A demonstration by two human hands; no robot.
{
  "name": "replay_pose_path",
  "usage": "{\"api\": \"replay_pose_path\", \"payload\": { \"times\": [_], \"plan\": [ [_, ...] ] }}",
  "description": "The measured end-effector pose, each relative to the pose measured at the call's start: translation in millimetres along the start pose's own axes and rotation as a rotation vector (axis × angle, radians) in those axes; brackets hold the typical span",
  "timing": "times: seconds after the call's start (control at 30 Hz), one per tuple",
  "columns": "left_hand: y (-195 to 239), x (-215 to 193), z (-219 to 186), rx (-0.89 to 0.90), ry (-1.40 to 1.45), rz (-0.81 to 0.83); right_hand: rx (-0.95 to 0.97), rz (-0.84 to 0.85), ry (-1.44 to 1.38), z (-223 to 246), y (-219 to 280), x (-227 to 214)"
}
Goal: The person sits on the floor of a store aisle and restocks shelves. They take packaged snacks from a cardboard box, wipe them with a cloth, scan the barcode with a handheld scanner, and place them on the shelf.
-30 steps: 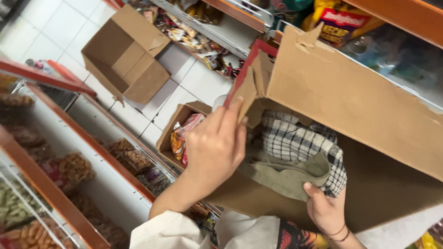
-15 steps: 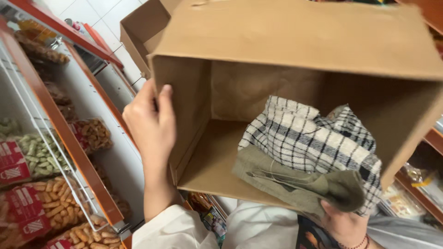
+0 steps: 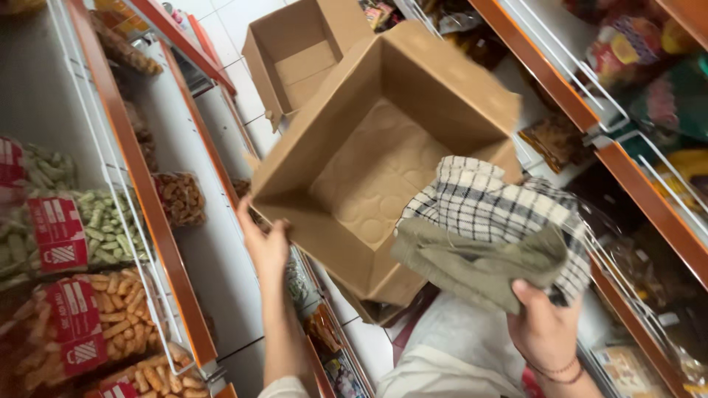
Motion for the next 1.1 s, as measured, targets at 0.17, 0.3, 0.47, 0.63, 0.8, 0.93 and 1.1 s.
{"api": "replay_pose_path", "payload": {
  "times": [0.17,0.3,0.47,0.63,0.8,0.93,1.1],
  "plan": [
    [8,9,51,-0.092,0.220,-0.050,0.076,0.081,0.043,-34,-53,52],
    [-4,3,72,-0.297,0.406,-0.112,0.134,0.068,0.079,-63,-83,65],
    [-27,6,72,-0.262,0.561,-0.146,0.157,0.070,0.063,-81,-114,82],
    [-66,49,66,-0.226,0.775,-0.234,0.142,0.055,0.077,-90,-145,100],
    [-123,124,47,-0.270,0.934,-0.183,0.154,0.056,0.090,-102,-164,102],
    [-124,170,32,-0.359,0.878,0.017,0.186,0.049,0.120,-110,-168,96],
    [-68,176,2,-0.150,0.674,0.161,0.216,0.021,0.155,-119,-162,83]
  ]
}}
Point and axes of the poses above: each hand's wrist, its own y-axis away from the middle knuckle, its own x-axis out of the palm, z = x × y, the point moved 10 cm from there along -y, towards the middle knuckle
